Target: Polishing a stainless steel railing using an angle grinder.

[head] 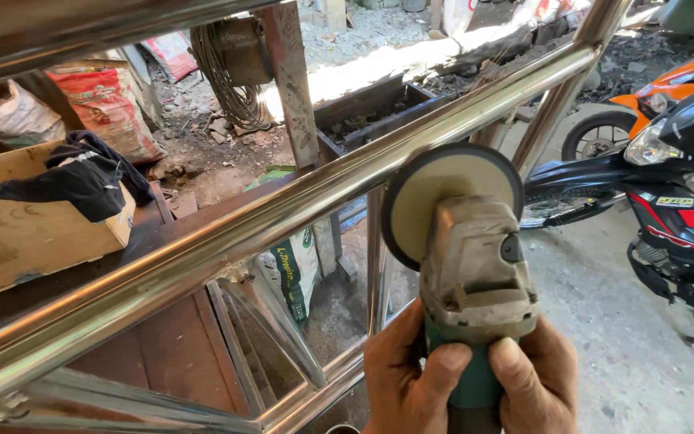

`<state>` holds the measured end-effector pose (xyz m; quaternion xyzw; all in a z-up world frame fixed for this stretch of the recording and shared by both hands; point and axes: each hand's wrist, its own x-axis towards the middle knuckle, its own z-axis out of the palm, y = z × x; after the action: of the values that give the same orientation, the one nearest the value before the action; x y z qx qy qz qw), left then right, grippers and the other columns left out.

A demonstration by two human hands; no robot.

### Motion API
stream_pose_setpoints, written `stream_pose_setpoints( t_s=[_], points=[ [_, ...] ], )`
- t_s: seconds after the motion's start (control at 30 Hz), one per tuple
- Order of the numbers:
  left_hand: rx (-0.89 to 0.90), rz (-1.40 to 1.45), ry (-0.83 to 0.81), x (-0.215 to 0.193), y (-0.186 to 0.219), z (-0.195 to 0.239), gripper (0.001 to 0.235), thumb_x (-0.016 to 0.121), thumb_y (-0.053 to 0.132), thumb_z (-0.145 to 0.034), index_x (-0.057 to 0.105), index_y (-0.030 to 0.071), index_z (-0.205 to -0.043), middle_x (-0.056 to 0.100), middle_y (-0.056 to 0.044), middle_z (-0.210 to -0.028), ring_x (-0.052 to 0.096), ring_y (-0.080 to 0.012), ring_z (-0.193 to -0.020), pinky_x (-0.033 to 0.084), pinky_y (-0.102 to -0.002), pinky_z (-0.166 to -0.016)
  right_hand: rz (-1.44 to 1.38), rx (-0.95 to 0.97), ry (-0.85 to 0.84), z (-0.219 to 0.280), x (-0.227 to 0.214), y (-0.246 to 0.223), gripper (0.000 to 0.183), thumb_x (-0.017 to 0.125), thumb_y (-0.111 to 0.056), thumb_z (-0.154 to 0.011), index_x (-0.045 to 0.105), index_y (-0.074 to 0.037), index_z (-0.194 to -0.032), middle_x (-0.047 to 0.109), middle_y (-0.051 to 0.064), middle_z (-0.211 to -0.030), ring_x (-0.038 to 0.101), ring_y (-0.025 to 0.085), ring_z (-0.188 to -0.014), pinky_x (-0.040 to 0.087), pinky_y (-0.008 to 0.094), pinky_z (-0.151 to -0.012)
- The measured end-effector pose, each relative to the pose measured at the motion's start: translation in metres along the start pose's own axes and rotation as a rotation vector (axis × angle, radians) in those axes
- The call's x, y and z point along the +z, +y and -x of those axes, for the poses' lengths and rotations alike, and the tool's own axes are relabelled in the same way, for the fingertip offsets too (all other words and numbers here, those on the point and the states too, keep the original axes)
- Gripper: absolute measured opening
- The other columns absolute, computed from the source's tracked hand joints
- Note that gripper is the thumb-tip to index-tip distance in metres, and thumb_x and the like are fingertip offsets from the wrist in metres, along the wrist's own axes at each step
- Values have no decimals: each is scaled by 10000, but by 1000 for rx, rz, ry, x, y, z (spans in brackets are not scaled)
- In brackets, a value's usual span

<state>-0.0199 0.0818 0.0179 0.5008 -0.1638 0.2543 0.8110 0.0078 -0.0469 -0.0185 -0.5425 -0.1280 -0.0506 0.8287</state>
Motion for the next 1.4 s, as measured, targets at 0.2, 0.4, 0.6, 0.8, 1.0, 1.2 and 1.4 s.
stream_pose_setpoints(
  t_s=[0.2,0.4,0.6,0.8,1.0,1.2,1.4],
  points=[
    [-1,-19,41,9,-8,-6,506,667,261,-965,625,-104,-1313,737,-182,-1125,650,-188,-940,521,-333,-855,100,-63,-12,-11,-2,-9,502,584,-153,-899,621,118,-1319,733,228,-1210,663,260,-1005,499,350,-929],
    [17,-33,43,10,-11,-8,485,674,251,-962,633,-87,-1307,732,-150,-1119,636,-174,-941,515,-318,-854,129,-40,-5,-14,-5,-13,501,574,-146,-897,615,122,-1318,733,229,-1185,659,262,-977,492,345,-901],
    [21,7,43,12,-10,-8,477,657,238,-950,631,-78,-1307,732,-155,-1144,649,-186,-981,512,-330,-904,96,-23,-68,-18,0,-22,527,598,-140,-866,618,119,-1323,741,248,-1216,675,280,-1031,498,368,-944],
    [15,-41,50,13,-24,-5,457,665,188,-937,630,-70,-1312,728,-147,-1153,648,-181,-978,510,-310,-898,65,-19,-11,-24,-23,1,578,552,-98,-863,570,133,-1393,698,256,-1280,654,301,-1094,459,357,-1019],
    [53,-38,54,15,-40,17,510,642,246,-978,572,-93,-1352,693,-208,-1248,660,-249,-1110,491,-348,-1005,86,-7,-380,-31,-57,18,631,666,-213,-846,597,96,-1392,774,233,-1278,732,299,-1144,507,375,-995],
    [221,-71,163,23,-70,27,461,626,74,-973,543,-87,-1397,650,-256,-1348,663,-306,-1187,504,-413,-1046,-218,134,-462,-42,-69,45,599,699,-152,-858,602,124,-1381,750,275,-1306,696,340,-1195,466,413,-1053],
    [122,-349,337,52,-53,20,530,702,199,-915,604,-87,-1350,734,-247,-1251,712,-283,-1115,529,-396,-994,-445,212,-379,-43,-87,83,624,689,-48,-842,534,123,-1421,645,327,-1418,611,390,-1322,398,511,-1153]
  ],
)
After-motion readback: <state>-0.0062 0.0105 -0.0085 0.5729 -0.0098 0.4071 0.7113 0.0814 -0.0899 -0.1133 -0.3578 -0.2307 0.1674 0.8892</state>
